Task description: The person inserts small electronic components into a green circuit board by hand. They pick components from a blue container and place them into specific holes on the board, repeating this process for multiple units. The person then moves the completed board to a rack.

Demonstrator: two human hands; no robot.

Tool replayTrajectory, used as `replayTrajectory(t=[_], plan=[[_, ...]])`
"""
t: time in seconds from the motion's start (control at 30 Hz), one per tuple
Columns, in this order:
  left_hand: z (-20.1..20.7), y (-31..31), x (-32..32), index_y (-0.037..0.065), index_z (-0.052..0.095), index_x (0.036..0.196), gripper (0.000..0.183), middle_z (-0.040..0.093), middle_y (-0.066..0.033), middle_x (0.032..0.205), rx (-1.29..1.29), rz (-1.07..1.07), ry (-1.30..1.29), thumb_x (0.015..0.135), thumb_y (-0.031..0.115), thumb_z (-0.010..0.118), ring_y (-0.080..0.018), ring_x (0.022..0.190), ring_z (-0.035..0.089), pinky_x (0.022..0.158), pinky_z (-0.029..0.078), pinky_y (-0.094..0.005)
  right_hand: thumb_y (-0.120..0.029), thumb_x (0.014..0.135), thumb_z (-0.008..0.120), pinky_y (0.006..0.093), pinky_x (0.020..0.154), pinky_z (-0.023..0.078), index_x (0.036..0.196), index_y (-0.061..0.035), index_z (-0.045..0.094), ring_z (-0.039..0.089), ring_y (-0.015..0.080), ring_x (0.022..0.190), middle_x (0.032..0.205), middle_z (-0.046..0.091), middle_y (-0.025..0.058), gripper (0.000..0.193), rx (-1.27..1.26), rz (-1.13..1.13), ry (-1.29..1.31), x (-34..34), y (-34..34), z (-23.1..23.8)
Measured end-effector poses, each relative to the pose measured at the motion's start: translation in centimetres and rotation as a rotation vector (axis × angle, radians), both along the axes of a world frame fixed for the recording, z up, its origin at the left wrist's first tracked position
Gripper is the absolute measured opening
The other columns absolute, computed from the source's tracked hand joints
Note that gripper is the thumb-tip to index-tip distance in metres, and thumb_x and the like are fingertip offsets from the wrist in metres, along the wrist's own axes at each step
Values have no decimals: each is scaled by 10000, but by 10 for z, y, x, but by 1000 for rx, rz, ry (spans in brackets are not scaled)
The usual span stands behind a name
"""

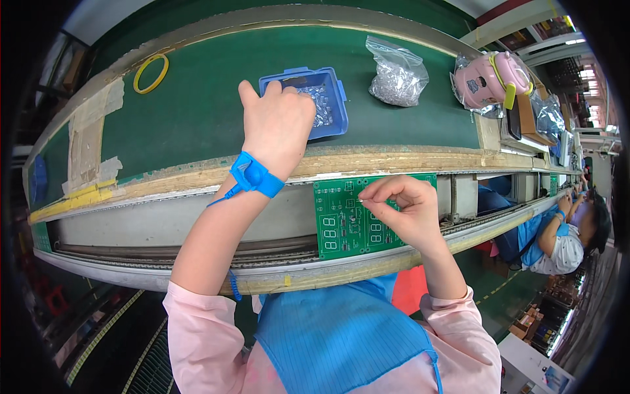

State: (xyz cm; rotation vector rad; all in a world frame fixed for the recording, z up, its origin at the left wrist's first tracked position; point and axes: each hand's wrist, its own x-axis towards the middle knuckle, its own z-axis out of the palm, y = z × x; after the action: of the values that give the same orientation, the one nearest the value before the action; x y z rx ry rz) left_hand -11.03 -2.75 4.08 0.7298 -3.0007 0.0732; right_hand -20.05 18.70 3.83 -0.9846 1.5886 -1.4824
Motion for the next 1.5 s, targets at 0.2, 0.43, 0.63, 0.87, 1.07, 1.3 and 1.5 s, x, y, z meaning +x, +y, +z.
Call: replayTrajectory(t=[0.2, 0.43, 0.63, 0.87, 1.07, 1.3, 1.5], plan=[[-3, -3, -5, 82, 676, 821, 102, 665, -53, 843, 0, -38, -54, 755, 29, 618, -234, 952, 561, 815, 359, -460, 57, 723, 711, 280, 665, 502, 791, -49, 676, 629, 190, 804, 850, 649, 82, 131, 107, 6, 478, -3, -16, -21], [-5, -5, 0, 56, 672, 812, 73, 664, -62, 829, -71, -68, 40, 748, 56, 635, -236, 928, 560, 820, 370, -423, 88, 693, 701, 300, 688, 478, 769, -41, 651, 566, 185, 821, 822, 635, 48, 158, 145, 18, 620, 4, -22, -30], [1, -6, 2, 14, 626, 813, 71, 658, -121, 822, 43, -107, 126, 742, 14, 621, -286, 871, 579, 819, 427, -399, 85, 690, 678, 323, 639, 485, 767, -35, 624, 567, 213, 779, 750, 631, 46, 152, 81, 8, 644, 6, -24, -28], [2, -12, 3, -5, 610, 786, 66, 640, -153, 780, 112, -193, 190, 724, -27, 622, -308, 834, 606, 833, 461, -405, 51, 658, 652, 356, 641, 477, 752, -47, 604, 547, 240, 736, 674, 610, 60, 145, 57, 1, 950, 19, -28, -20], [3, -9, 10, -11, 662, 897, 170, 628, -137, 878, 80, -175, 357, 743, -42, 595, -298, 910, 571, 852, 461, -395, 16, 657, 627, 353, 634, 471, 754, -49, 580, 535, 239, 712, 644, 594, 66, 125, 114, -13, 1051, 24, -31, -14], [18, 14, 38, -8, 674, 960, 191, 644, -132, 878, 383, -225, 619, 778, -49, 635, -307, 876, 609, 786, 502, -366, -6, 685, 611, 359, 634, 479, 827, -50, 571, 554, 245, 756, 698, 595, 63, 154, 109, 21, 1112, 26, -30, -17], [12, 50, 70, -25, 664, 942, 99, 689, -106, 976, 1077, 71, 735, 853, -54, 632, -183, 900, 653, 797, 516, -281, 99, 665, 590, 433, 696, 510, 949, 13, 525, 600, 351, 880, 834, 569, 160, 305, 404, 71, 959, 31, -34, 14]])
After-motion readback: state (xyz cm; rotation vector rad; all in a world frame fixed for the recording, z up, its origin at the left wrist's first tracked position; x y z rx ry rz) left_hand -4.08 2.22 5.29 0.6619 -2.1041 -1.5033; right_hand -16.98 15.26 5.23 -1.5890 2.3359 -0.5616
